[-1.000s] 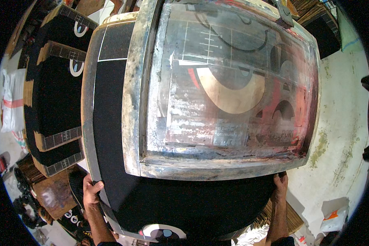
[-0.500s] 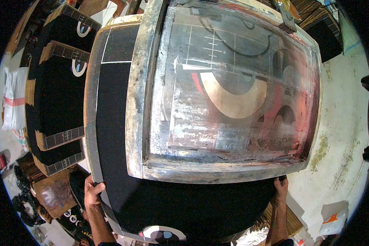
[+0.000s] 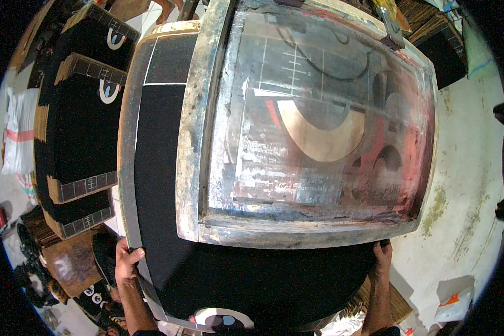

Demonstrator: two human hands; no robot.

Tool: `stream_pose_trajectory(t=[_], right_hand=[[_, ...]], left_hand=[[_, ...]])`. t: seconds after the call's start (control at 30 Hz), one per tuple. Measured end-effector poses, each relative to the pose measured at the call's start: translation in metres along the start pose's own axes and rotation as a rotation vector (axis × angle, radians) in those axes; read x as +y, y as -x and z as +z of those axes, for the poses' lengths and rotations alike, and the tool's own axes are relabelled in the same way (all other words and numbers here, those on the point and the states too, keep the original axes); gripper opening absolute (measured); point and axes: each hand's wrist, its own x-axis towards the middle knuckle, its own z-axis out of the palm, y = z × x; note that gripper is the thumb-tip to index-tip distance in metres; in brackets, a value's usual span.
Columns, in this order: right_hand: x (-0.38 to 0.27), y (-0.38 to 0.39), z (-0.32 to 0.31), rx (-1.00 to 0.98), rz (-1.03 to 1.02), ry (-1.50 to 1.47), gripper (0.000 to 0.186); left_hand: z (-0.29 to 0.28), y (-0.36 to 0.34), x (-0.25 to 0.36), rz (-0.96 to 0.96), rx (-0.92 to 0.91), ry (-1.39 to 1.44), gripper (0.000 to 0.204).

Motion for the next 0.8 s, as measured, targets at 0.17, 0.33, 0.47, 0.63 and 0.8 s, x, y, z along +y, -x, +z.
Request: stream_pose_trajectory(t=[0.17, 0.33, 0.47, 0.63, 0.8], right_hand=[[-0.01, 0.003, 0.01, -0.101, -0.098, -0.076, 0.072], [-0.02, 0.006, 0.015, -0.092, -0.03, -0.066, 0.072], [-0.015, 0.001, 0.013, -0.078, -0.011, -0.032, 0.072], [-0.004, 0.0, 0.009, -0.072, -0.081, -0.104, 0.072], [0.001, -0.004, 0.004, -0.098, -0.082, -0.089, 0.073]], left_hand=[[-0.002, -0.004, 0.002, -0.008, -0.079, -0.023, 0.066], [0.002, 0.001, 0.003, -0.011, -0.021, 0.005, 0.062], [0.008, 0.001, 0.006, 0.014, 0.028, 0.067, 0.045], [0.005, 0.002, 0.004, 0.009, 0.002, 0.034, 0.06], [-0.004, -0.001, -0.002, -0.015, -0.024, -0.006, 0.073]])
